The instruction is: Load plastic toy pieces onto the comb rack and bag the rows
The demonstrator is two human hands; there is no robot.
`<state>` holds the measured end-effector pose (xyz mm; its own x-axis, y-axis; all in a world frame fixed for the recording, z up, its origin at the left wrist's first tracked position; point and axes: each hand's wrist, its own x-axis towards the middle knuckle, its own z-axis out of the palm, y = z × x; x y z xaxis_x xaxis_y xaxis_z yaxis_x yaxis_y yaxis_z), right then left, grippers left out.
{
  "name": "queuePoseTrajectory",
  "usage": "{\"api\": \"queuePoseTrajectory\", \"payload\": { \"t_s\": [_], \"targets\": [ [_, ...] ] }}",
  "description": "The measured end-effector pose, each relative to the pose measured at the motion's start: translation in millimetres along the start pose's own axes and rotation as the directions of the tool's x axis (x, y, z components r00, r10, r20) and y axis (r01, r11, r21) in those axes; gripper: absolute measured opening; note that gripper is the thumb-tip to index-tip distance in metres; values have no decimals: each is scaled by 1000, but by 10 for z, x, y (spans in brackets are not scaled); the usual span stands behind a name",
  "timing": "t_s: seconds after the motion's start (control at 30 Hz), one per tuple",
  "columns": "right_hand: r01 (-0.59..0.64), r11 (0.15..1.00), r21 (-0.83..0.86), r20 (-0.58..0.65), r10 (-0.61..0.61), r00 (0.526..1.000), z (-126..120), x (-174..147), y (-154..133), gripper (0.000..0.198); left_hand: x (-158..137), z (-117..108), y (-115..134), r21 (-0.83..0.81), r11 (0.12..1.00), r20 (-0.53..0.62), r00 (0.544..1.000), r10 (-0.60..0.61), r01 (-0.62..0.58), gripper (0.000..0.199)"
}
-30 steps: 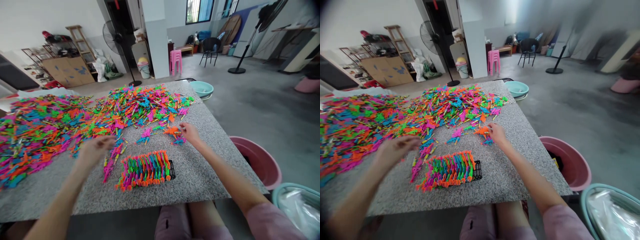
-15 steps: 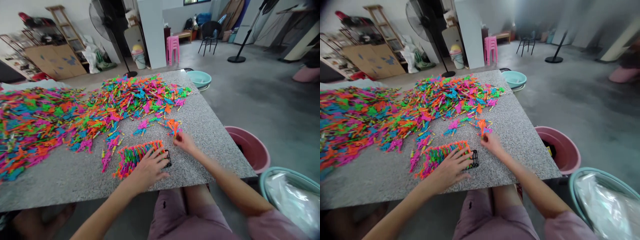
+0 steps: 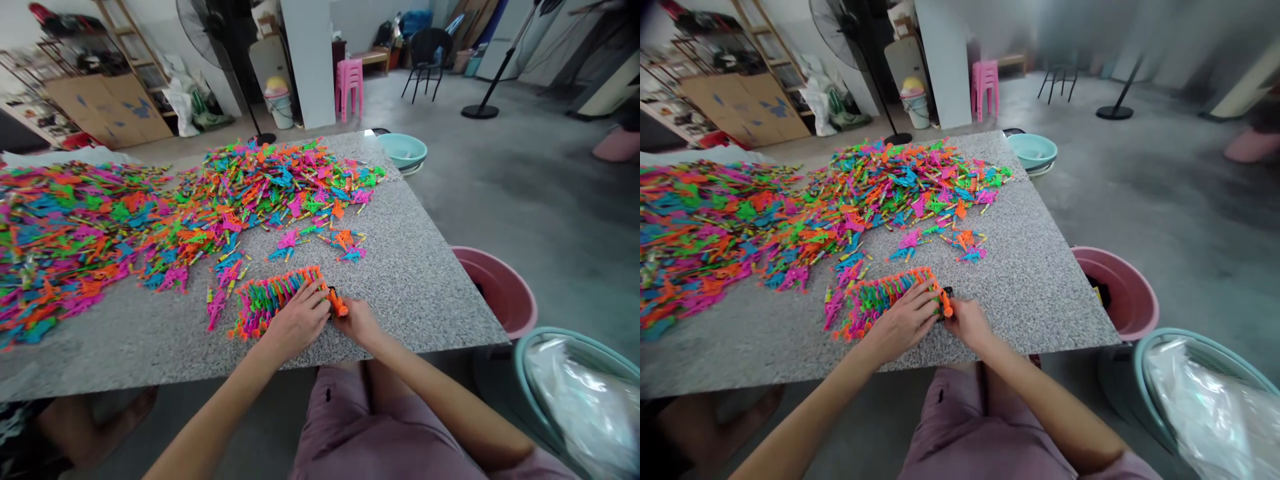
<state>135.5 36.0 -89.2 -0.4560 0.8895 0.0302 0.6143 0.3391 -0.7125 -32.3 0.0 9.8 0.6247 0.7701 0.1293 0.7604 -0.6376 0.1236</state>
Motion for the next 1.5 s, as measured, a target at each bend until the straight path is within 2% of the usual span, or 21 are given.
{"api": "queuePoseTrajectory", "payload": {
  "t_s": [0.13, 0.2, 0.27, 0.33, 0.37, 0.4, 0.47, 0.53, 0.63, 0.73, 0.87, 0.93, 1.0, 1.03, 1.07, 1.13, 1.23, 1.33, 1.5],
  "targets": [
    [43, 995, -92, 67, -37, 997, 27, 1, -137, 19, 9, 6, 1, -28, 999, -61, 997, -44, 43, 40],
    [51, 994, -100, 65, -45, 997, 19, -1, -142, 21, 15, 10, -3, -37, 999, -58, 998, -39, 37, 40],
    [118, 991, -56, 132, -109, 985, -85, 64, -61, 19, 19, 20, -12, -27, 999, -55, 998, -29, 27, 34],
    [190, 981, -41, 200, -178, 964, -307, 245, 100, 17, 23, 36, -23, 8, 1000, -67, 998, -20, 21, 28],
    [199, 974, -104, 205, -175, 963, -448, 381, 197, 18, 24, 46, -28, 32, 999, -78, 997, -8, 10, 26],
    [169, 962, -215, 151, -138, 979, -591, 541, 293, 20, 24, 57, -32, 55, 999, -88, 996, 4, 0, 25],
    [37, 863, -503, 5, -40, 999, -832, 890, 455, 29, 23, 78, -38, 91, 996, -97, 995, 19, -10, 24],
    [36, 789, -613, 6, -41, 999, -960, 1199, 552, 33, 18, 97, -43, 120, 993, -109, 994, 28, -15, 24],
    [174, 787, -592, 160, -97, 982, -996, 1446, 605, 29, 9, 115, -49, 143, 990, -107, 994, 28, -13, 25],
    [220, 826, -518, 224, -116, 968, -1017, 1417, 665, 25, 14, 118, -42, 138, 990, -86, 996, 18, -6, 25],
    [158, 919, -361, 185, -96, 978, -905, 1103, 763, 24, 39, 110, -25, 145, 989, -85, 996, 10, 3, 24],
    [113, 988, -104, 133, -99, 986, -688, 907, 740, 19, 48, 108, -24, 163, 987, -85, 996, 15, -1, 25],
    [102, 976, 194, 65, -116, 991, -408, 751, 647, 13, 54, 107, -29, 184, 983, -78, 996, 29, -14, 27],
    [103, 955, 278, 27, -115, 993, -273, 698, 581, 12, 55, 107, -33, 190, 982, -74, 997, 33, -19, 27],
    [99, 951, 294, -7, -102, 995, -155, 663, 511, 13, 56, 109, -37, 192, 981, -68, 997, 35, -21, 27],
    [70, 974, 217, -57, -58, 997, 5, 636, 381, 14, 54, 115, -45, 184, 983, -63, 998, 31, -19, 27],
    [71, 997, 43, -58, -69, 996, 52, 653, 265, 12, 43, 137, -48, 173, 985, -57, 998, 15, -5, 27],
    [161, 985, -68, 15, -160, 987, -29, 703, 215, 16, 29, 151, -48, 186, 983, -50, 999, 4, 5, 28],
    [259, 961, -97, 192, -238, 952, -133, 836, 97, 13, 42, 99, -64, 189, 982, -15, 1000, 10, -7, 25]
  ]
}}
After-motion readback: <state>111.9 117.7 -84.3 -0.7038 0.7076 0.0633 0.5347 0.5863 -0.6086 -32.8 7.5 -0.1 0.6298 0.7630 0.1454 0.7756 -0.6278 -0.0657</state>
